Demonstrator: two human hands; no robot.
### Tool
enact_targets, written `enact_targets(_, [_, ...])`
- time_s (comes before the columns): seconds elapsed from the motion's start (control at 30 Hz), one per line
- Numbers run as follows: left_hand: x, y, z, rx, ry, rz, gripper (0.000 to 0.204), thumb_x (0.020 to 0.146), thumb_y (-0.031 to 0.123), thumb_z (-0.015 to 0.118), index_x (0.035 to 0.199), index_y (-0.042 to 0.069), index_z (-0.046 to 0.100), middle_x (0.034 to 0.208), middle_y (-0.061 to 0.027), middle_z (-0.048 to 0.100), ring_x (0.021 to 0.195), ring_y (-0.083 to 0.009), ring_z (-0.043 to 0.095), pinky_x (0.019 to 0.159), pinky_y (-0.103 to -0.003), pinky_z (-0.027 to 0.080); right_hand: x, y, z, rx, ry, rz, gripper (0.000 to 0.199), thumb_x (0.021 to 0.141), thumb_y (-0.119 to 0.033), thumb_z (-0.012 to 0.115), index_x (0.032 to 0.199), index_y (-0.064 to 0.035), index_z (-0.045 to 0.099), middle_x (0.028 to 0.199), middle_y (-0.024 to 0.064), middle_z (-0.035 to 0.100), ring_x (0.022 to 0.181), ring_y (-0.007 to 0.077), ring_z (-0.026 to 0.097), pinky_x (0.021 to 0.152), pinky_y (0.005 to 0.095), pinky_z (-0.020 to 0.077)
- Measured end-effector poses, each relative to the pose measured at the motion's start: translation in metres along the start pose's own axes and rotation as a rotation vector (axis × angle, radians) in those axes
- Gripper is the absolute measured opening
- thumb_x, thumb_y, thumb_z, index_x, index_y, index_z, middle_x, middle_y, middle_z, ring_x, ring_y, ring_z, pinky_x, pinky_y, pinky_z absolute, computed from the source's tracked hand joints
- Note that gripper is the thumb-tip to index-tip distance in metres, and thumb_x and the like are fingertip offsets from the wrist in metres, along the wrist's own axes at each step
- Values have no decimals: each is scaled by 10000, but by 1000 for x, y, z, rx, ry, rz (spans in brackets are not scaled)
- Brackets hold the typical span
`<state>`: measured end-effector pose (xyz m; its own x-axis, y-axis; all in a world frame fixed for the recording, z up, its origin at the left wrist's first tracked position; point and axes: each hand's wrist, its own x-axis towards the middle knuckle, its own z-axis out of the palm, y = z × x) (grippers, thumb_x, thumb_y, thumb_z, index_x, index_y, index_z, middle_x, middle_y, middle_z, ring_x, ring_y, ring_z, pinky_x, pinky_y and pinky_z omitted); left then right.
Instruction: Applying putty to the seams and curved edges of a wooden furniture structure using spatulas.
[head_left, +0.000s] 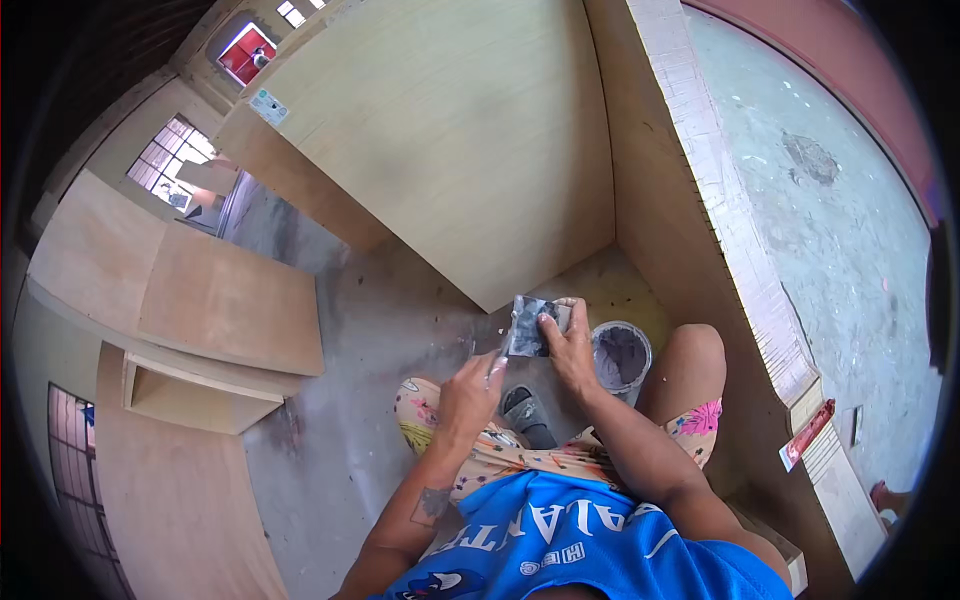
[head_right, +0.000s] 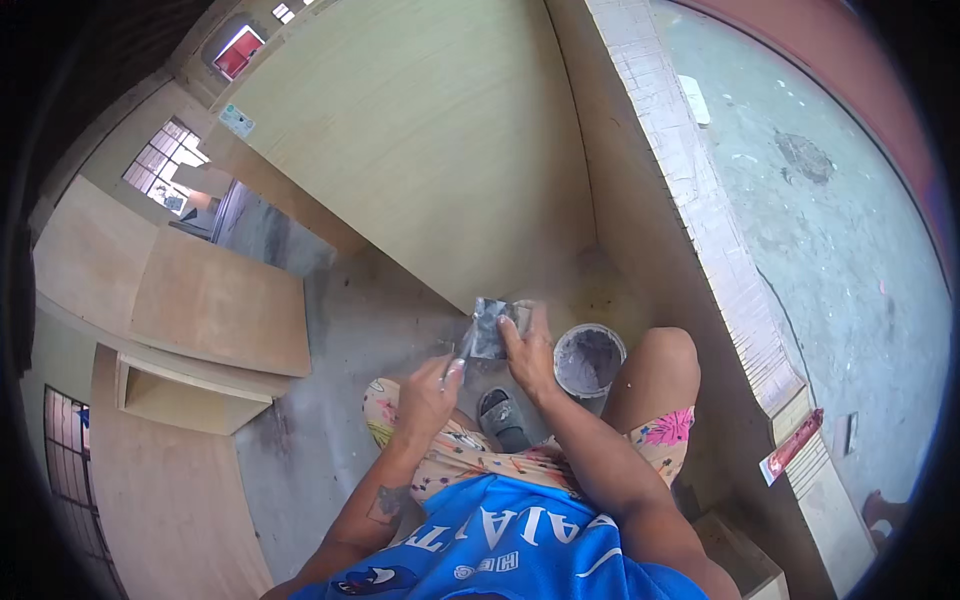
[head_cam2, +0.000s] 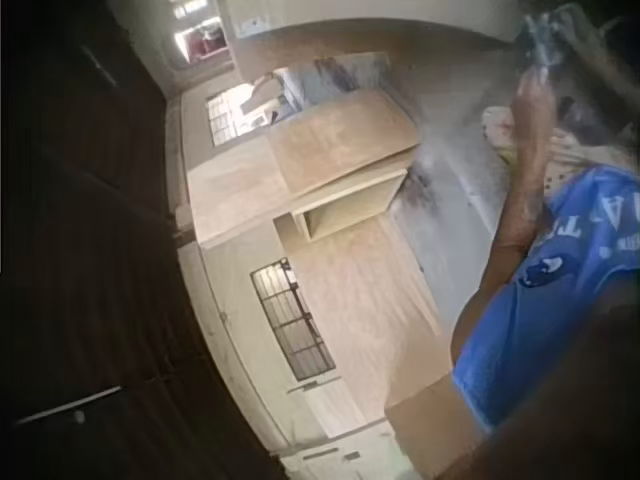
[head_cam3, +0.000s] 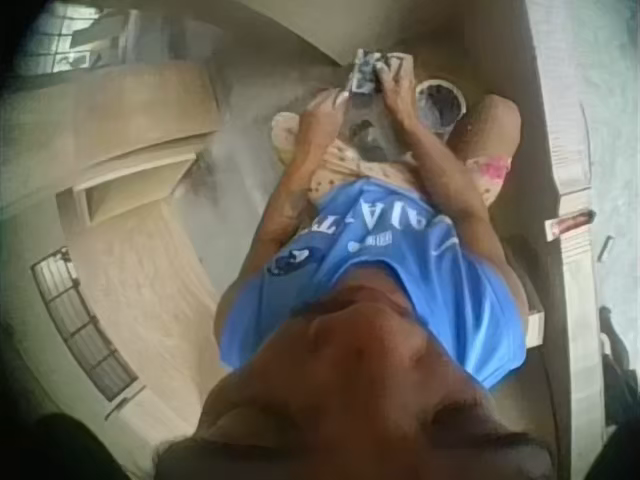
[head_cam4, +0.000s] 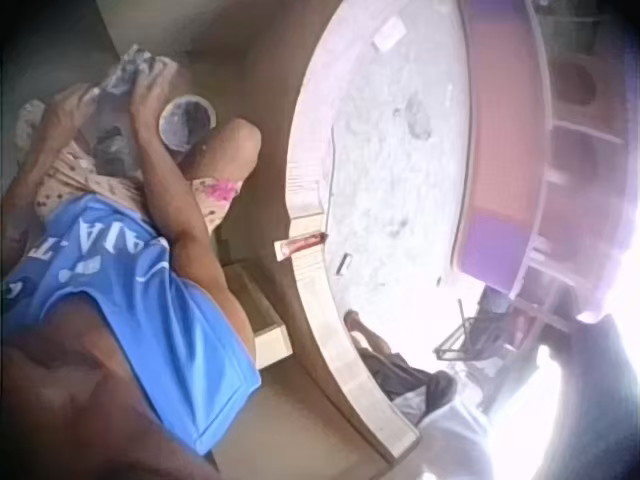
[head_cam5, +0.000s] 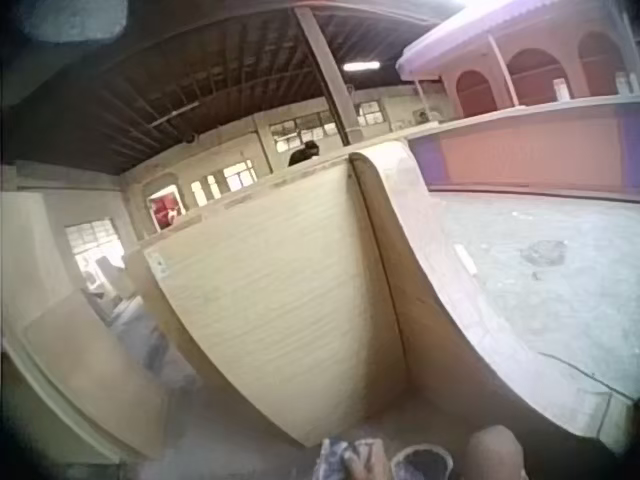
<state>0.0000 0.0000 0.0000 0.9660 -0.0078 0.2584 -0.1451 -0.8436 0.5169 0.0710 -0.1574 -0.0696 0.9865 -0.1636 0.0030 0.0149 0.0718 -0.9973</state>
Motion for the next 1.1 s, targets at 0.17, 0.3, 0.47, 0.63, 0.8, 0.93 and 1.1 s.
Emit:
enact_targets(0.17, [7,-9,25,169,-69,95,237,955,240,534,1006,40,650,889,-165,664,823,-400,643,717,-478,525,-2,-6,-7,-147,-114,-47,373,909,-283,617,1163,-34,508,965,236,653,858,359,647,763,426,497])
enact_targets(0.3, [24,-37,36,186,-108,5,221,939,217,549,957,28,662,907,-207,663,829,-435,620,725,-495,497,10,10,-8,-15,-166,36,360,908,-275,615,1153,-31,516,975,251,649,883,403,638,792,451,488])
enact_targets(0.47, [40,-41,22,232,-116,-89,300,946,278,541,916,6,664,854,-235,666,812,-438,639,726,-512,497,14,1,-18,-173,-11,-38,332,913,-260,609,1134,-28,525,1010,247,650,947,447,616,833,466,474])
enact_targets(0.63, [42,-56,13,-20,-127,-216,336,929,300,570,927,-22,666,769,-238,654,734,-401,639,692,-455,486,6,-16,-12,-161,-60,-118,305,910,-223,615,1133,-35,526,1013,230,646,958,416,621,834,443,479])
enact_targets(0.8, [36,-37,7,-147,-269,-228,344,920,291,575,886,-42,657,720,-217,652,682,-366,647,664,-428,478,13,21,7,-315,-132,-244,250,902,-194,618,1089,-52,530,1031,194,623,979,383,606,851,441,478])
enact_targets(0.93, [30,-53,4,-190,-176,-291,356,919,300,591,852,-44,654,665,-183,634,613,-260,608,630,-411,471,23,32,11,-349,-101,-174,247,905,-193,611,1099,-63,530,1025,194,627,978,384,608,850,439,475])
enact_targets(1.1, [27,-55,1,-193,-187,-408,376,919,310,606,829,-53,649,640,-172,618,587,-231,570,609,-404,463,28,21,-2,-193,-61,-61,254,924,-206,596,1118,-60,522,1006,214,638,971,410,611,843,446,469])
